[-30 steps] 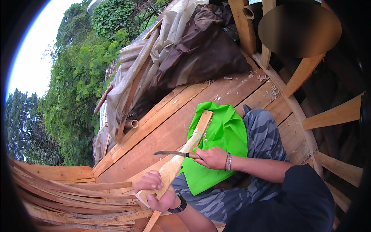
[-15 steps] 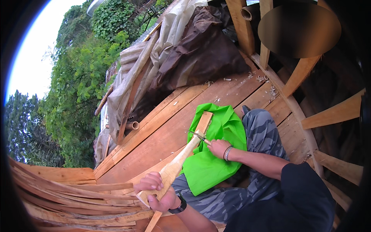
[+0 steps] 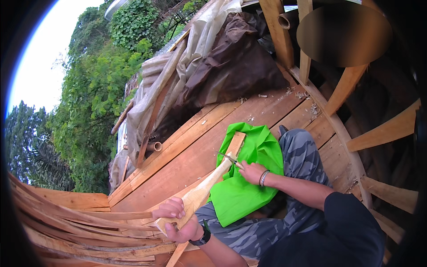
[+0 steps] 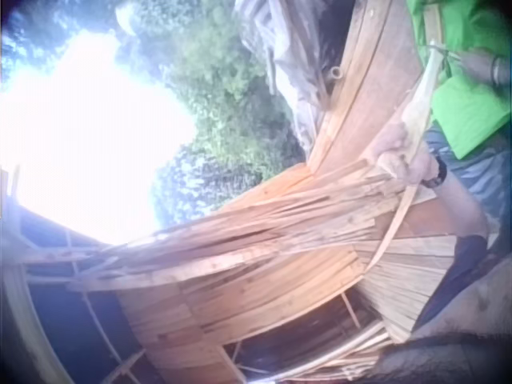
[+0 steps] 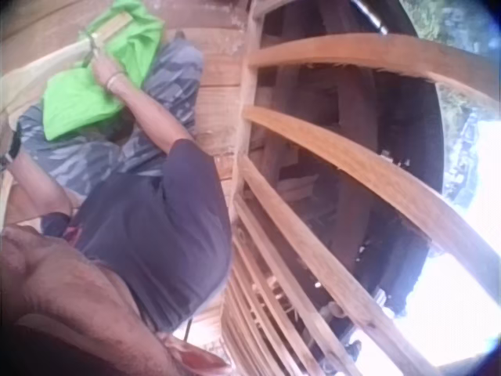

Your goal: The person sits on a wooden floor and carves a piece of light-colored wood using a knife. They hold the wood in their left hand and use the knife in their right hand to shave off thin strips, occasionally pausing to inspect the carved surface.

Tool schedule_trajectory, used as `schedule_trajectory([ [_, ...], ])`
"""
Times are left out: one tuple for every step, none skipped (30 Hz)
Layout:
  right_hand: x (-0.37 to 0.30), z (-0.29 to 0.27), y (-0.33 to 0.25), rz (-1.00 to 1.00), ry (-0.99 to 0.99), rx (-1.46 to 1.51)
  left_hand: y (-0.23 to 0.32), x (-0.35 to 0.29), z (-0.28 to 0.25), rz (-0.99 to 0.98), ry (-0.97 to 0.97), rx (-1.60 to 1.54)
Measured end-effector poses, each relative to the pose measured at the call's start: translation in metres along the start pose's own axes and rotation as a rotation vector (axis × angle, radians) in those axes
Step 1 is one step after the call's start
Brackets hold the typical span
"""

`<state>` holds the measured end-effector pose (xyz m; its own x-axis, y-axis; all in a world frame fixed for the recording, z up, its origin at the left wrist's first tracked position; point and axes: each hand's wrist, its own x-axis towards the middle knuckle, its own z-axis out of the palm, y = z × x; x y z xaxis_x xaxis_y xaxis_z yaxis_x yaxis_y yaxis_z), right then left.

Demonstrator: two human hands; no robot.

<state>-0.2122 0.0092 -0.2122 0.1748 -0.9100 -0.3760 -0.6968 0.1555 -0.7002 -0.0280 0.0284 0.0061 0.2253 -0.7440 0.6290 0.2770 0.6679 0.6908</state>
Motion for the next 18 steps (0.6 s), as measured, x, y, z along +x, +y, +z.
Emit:
schedule_trajectory([
  [0.002, 0.002, 0.001, 0.001, 0.005, 0.014, -0.003, 0.0, 0.0, -0.002, -0.026, 0.01],
  [0.006, 0.004, 0.001, 0.002, 0.009, 0.028, -0.004, 0.0, -0.001, -0.003, -0.051, 0.02],
  [0.009, 0.006, 0.0, 0.002, 0.012, 0.041, -0.004, -0.001, -0.003, 0.0, -0.041, 0.019],
  [0.017, 0.016, 0.013, -0.041, 0.119, 0.056, -0.007, -0.001, 0.001, -0.002, -0.041, -0.002],
  [0.029, 0.034, 0.031, -0.082, 0.231, 0.071, -0.01, 0.001, 0.009, -0.004, -0.047, -0.027],
  [0.035, 0.045, 0.041, -0.128, 0.333, 0.086, -0.011, 0.001, 0.014, -0.006, -0.065, -0.029],
  [0.035, 0.045, 0.035, -0.089, 0.276, 0.128, -0.01, 0.001, 0.013, -0.003, -0.069, -0.012],
  [0.032, 0.041, 0.024, -0.05, 0.217, 0.169, -0.008, 0.0, 0.011, 0.0, -0.072, 0.006],
  [0.029, 0.036, 0.015, -0.01, 0.159, 0.209, -0.006, 0.0, 0.009, 0.001, -0.081, 0.025],
  [0.029, 0.033, 0.013, 0.01, 0.147, 0.224, -0.006, 0.0, 0.011, -0.001, -0.097, 0.033],
  [0.029, 0.03, 0.012, 0.029, 0.136, 0.24, -0.006, 0.0, 0.012, -0.003, -0.113, 0.042],
  [0.028, 0.027, 0.01, 0.048, 0.125, 0.256, -0.005, -0.002, 0.012, 0.008, -0.118, 0.038],
  [0.028, 0.025, 0.009, 0.01, 0.161, 0.268, -0.004, -0.003, 0.011, 0.02, -0.123, 0.032],
  [0.027, 0.024, 0.008, -0.029, 0.196, 0.279, -0.003, -0.004, 0.011, 0.032, -0.127, 0.027],
  [0.026, 0.022, 0.007, -0.068, 0.231, 0.29, -0.001, -0.004, 0.011, 0.038, -0.13, 0.023],
  [0.026, 0.02, 0.005, -0.065, 0.23, 0.282, 0.003, -0.004, 0.012, 0.044, -0.131, 0.023],
  [0.027, 0.019, 0.003, -0.063, 0.23, 0.272, 0.005, -0.005, 0.012, 0.05, -0.131, 0.023],
  [0.027, 0.018, 0.001, -0.061, 0.228, 0.263, 0.003, -0.006, 0.01, 0.044, -0.143, 0.033],
])
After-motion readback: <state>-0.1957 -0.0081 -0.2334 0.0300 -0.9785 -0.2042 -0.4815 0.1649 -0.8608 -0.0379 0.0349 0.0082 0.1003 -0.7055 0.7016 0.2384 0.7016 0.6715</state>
